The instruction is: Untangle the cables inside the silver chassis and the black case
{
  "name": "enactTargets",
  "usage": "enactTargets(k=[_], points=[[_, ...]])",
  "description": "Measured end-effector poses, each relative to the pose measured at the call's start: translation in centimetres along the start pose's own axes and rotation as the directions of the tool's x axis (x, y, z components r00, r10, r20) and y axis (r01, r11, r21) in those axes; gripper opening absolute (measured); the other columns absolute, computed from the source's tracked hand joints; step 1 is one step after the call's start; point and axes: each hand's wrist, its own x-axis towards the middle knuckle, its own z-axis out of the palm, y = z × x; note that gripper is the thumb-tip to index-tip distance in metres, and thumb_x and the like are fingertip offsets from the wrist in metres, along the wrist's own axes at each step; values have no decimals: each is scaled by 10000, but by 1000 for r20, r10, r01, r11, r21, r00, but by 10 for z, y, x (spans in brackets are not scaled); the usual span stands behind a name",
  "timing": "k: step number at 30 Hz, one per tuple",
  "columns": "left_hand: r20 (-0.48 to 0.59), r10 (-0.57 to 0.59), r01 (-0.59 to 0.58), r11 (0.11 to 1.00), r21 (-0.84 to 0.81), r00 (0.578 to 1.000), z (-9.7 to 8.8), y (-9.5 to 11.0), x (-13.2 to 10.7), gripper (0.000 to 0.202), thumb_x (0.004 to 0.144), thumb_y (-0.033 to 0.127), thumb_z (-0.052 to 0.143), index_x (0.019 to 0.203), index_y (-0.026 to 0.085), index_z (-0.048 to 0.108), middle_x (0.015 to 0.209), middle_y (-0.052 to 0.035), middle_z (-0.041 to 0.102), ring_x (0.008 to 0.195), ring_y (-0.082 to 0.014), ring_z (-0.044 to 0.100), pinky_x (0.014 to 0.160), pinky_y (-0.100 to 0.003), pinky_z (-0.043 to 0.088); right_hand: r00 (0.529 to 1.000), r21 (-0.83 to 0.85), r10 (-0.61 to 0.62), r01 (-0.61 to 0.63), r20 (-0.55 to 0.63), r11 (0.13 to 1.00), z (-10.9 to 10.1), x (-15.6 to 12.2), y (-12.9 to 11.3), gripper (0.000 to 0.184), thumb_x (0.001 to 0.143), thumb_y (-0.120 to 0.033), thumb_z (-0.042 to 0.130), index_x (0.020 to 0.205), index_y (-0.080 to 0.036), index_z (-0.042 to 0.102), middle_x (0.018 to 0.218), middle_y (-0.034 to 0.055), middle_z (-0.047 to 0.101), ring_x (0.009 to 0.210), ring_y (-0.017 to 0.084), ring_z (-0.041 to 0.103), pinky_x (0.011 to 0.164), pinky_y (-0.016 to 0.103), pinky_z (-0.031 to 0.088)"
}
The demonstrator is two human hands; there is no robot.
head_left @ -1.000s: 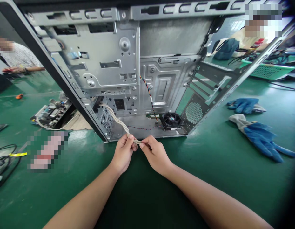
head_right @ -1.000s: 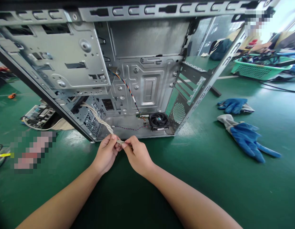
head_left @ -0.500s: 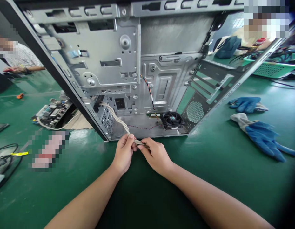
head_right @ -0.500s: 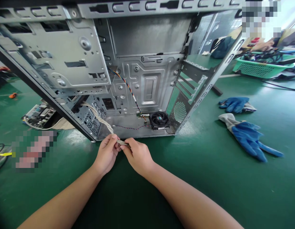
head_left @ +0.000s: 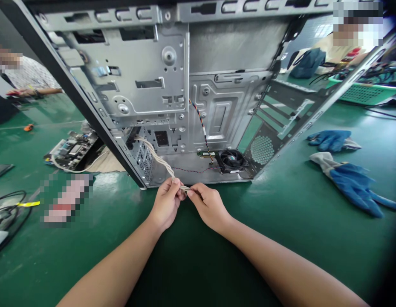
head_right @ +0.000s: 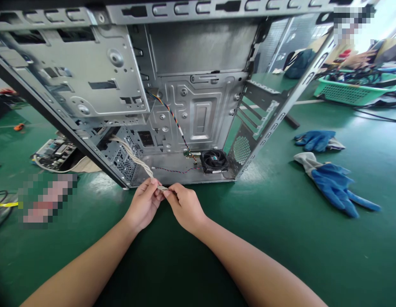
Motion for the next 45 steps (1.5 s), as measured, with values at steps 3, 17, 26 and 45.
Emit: enactTargets(k=[3, 17, 26, 45], points=[[-10, -6, 6, 1000, -12, 1000, 1, 0, 0, 287, 772, 379, 740, 727, 143, 583, 562, 50, 458, 537, -57, 433, 589, -194, 397, 1000, -19, -23, 23, 2, 1000, 1, 0, 2, 158, 914, -289, 510, 822, -186, 587, 644, -4, 611, 550, 121, 541, 542, 233, 371], [-6, -15, 15, 1000, -2, 1000, 4, 3, -1, 308, 740, 392, 763, 711, 143, 583, 559, 46, 464, 539, -63, 439, 581, -197, 397, 999, -37, -42, 42, 22, 998, -2, 2, 2, 161, 907, -281, 511, 774, -198, 547, 623, -12, 579, 553, 127, 532, 544, 237, 359], [-10, -25, 25, 1000, -16, 1000, 2, 2, 1, 300, 737, 382, 768, 712, 147, 583, 557, 51, 459, 537, -57, 430, 593, -192, 402, 999, 35, 25, -26, 34, 999, 2, 1, 5, 191, 906, -314, 509, 761, -195, 544, 598, -28, 531, 535, 115, 467, 520, 230, 340], [13, -44, 45, 997, -56, 999, 4, 5, -3, 277, 737, 358, 773, 723, 151, 589, 554, 48, 472, 529, -55, 438, 576, -177, 404, 999, -16, -9, 9, 36, 1000, 1, -1, 3, 158, 912, -301, 499, 792, -201, 525, 620, -19, 572, 539, 124, 520, 529, 237, 347]])
